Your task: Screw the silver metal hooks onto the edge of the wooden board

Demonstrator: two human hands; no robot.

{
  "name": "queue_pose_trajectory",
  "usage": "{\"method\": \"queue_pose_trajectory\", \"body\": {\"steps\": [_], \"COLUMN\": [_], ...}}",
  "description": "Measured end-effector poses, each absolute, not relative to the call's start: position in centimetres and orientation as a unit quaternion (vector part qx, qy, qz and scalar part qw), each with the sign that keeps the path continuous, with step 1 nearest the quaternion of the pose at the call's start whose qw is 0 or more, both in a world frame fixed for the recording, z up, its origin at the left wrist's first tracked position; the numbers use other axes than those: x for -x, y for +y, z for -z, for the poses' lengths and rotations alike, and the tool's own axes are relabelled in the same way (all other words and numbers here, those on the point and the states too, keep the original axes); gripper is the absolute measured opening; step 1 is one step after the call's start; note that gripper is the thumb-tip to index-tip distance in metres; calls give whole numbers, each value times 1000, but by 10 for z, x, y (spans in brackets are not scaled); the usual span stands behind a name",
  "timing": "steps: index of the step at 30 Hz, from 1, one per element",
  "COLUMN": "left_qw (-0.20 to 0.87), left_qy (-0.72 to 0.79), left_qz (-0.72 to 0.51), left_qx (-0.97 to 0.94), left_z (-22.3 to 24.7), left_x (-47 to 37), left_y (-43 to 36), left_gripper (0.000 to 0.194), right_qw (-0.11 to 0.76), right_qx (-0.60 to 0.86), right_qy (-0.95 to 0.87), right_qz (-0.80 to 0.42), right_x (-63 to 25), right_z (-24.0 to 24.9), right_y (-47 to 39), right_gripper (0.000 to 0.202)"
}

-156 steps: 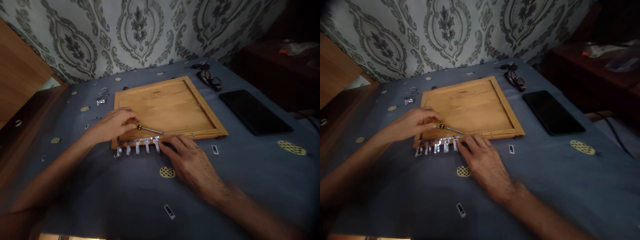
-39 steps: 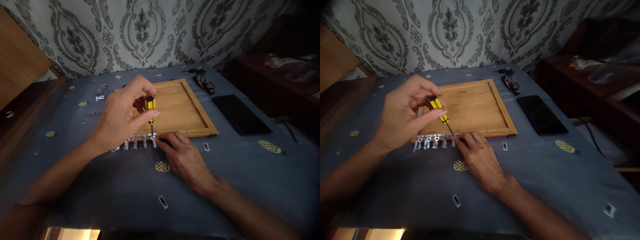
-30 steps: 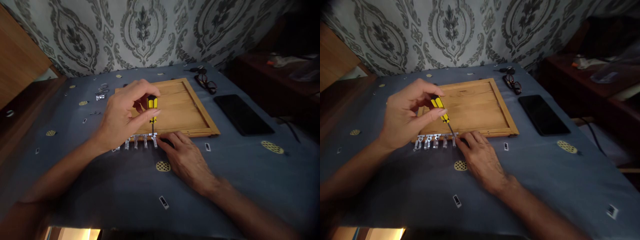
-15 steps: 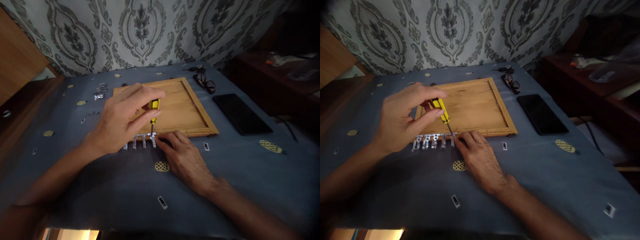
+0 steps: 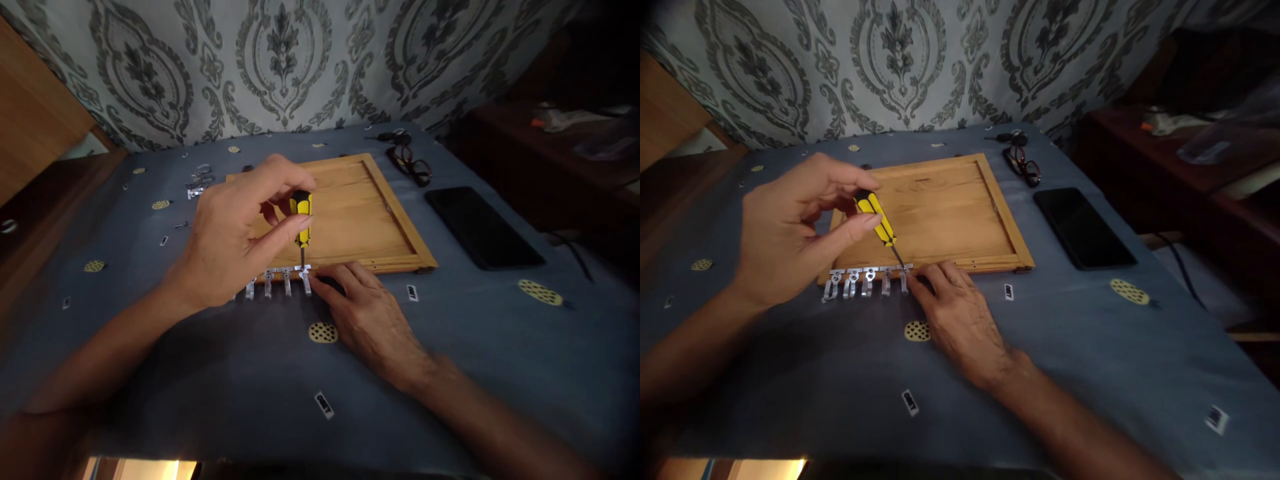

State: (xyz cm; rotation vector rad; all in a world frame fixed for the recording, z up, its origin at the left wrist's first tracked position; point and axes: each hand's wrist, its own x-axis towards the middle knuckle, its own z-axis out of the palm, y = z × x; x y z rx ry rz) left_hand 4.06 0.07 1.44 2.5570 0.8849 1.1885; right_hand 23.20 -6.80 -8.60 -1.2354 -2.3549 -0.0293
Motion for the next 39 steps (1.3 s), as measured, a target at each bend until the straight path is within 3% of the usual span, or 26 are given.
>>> {"method": "queue_pose_trajectory", "body": {"steps": [6,10,16,26,32,39], "left_qw": [49,78,118,84,115,101], "left_qy": [252,263,273,255,259,258], "left_qz": [-430,-421,-398,-435,-419,-415], "left_qx": [-866,-865,-868,-859,-863,-867], "left_z": [-10,-14,-18,-16,-18,-15], "left_x": [-44,-44,-40,-43,-40,-40], "left_y": [4,3,2,2,3,2], "left_gripper": [10,6,16,4,13,8], "right_qw": [246,238,241,234,243,245], "right_qx": [451,454,450,453,446,449], "right_qy": [-858,-858,-860,-860,-861,-859], "right_qz": [11,4,1,9,7,10], "right_x": [-231,-231,-231,-231,-231,-232], "right_z": [85,84,83,83,85,85], "right_y": [-68,-68,-69,-68,-68,-68], "right_gripper": [36,38,36,38,37,37]}}
